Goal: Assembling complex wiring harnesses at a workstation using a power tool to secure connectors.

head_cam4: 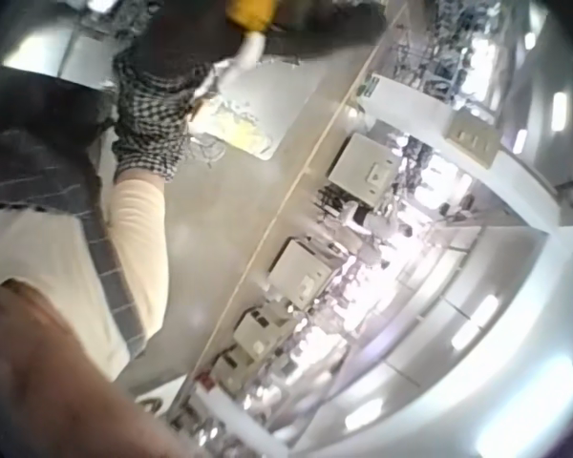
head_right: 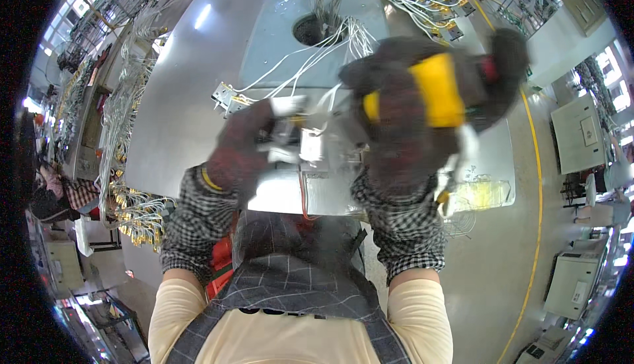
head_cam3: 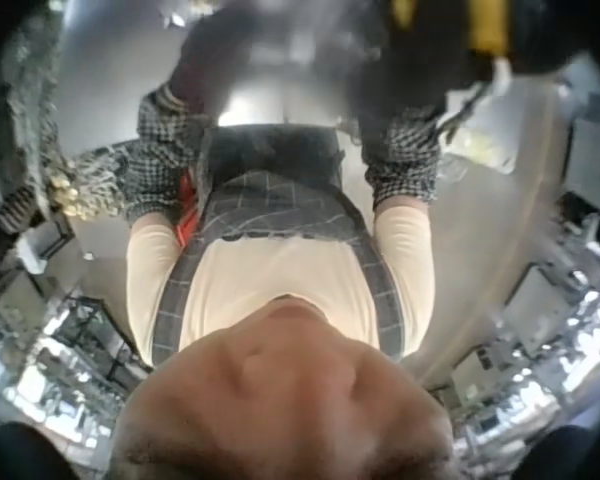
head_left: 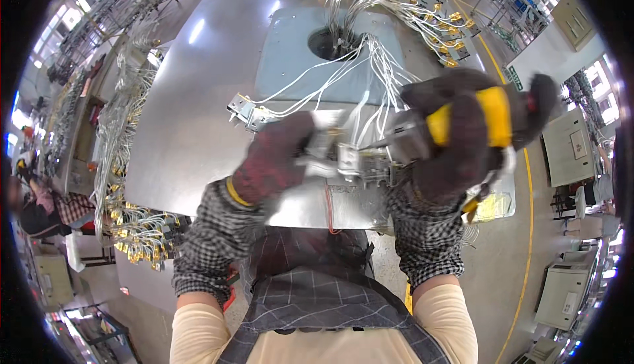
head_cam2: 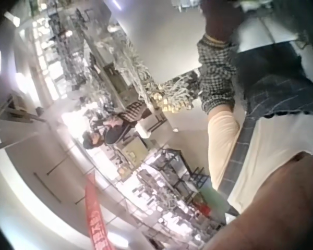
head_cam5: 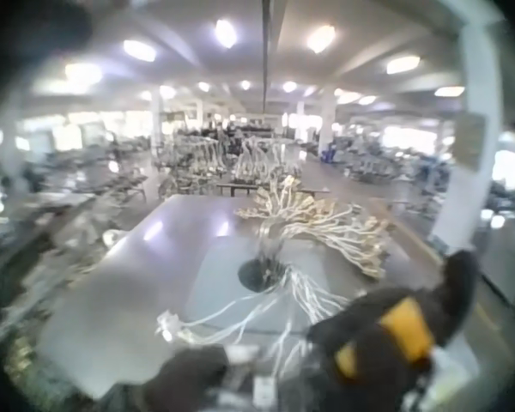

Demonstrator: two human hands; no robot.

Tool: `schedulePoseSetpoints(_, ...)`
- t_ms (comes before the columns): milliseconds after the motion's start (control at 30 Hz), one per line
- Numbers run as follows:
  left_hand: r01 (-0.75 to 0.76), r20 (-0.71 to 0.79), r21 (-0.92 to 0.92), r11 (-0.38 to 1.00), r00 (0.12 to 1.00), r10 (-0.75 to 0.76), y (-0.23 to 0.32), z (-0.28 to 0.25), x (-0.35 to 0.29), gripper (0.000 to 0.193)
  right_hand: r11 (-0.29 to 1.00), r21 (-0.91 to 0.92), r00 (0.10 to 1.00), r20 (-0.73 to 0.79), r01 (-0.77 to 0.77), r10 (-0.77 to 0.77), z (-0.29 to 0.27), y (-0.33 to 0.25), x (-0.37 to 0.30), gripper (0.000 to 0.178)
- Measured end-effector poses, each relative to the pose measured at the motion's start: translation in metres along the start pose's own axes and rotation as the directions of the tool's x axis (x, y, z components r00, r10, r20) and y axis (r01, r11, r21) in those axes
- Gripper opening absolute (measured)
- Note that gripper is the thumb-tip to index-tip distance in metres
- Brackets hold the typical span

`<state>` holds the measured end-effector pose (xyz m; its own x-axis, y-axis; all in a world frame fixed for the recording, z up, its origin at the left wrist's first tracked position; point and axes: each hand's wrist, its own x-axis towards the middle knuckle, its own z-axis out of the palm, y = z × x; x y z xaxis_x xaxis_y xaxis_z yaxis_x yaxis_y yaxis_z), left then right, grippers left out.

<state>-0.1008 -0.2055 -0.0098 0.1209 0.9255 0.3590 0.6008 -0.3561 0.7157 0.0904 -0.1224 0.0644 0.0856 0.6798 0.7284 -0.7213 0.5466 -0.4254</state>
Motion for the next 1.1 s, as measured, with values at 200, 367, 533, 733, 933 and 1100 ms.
schedulePoseSetpoints(200, 0.153, 0.037, -0.234, 0.960, 0.988, -0.148, 0.011, 0.016, 0.013, 0.070, 0.985, -0.174, 0.982, -0.182, 0.015, -0.047, 0.005, -0.010, -0.001, 0.074)
schedulePoseSetpoints(367, 0.180, 0.100, 0.195, 0.964, 0.974, -0.202, 0.013, 0.001, 0.014, 0.073, 0.983, -0.173, 0.994, 0.094, 0.064, -0.048, 0.001, 0.004, -0.004, 0.069)
schedulePoseSetpoints(533, 0.195, 0.137, 0.250, 0.948, 0.963, -0.234, 0.031, 0.001, 0.021, 0.070, 0.939, -0.327, 0.992, 0.016, -0.110, 0.122, 0.016, -0.002, -0.019, 0.076)
schedulePoseSetpoints(733, 0.033, 0.115, 0.350, 0.936, 0.990, -0.077, 0.030, -0.002, 0.014, 0.080, 0.933, -0.355, 0.995, 0.044, -0.063, 0.084, 0.017, 0.007, -0.022, 0.066)
schedulePoseSetpoints(933, -0.017, -0.090, 0.748, 0.663, 0.988, 0.126, -0.003, -0.055, -0.021, 0.074, 0.950, -0.313, 0.995, 0.094, 0.006, 0.024, 0.024, 0.013, -0.018, 0.057)
schedulePoseSetpoints(1100, 0.185, -0.063, 0.179, 0.966, 0.982, -0.177, 0.012, -0.056, -0.020, 0.061, 0.965, -0.190, 0.979, 0.057, -0.183, 0.196, 0.012, 0.009, -0.024, 0.049)
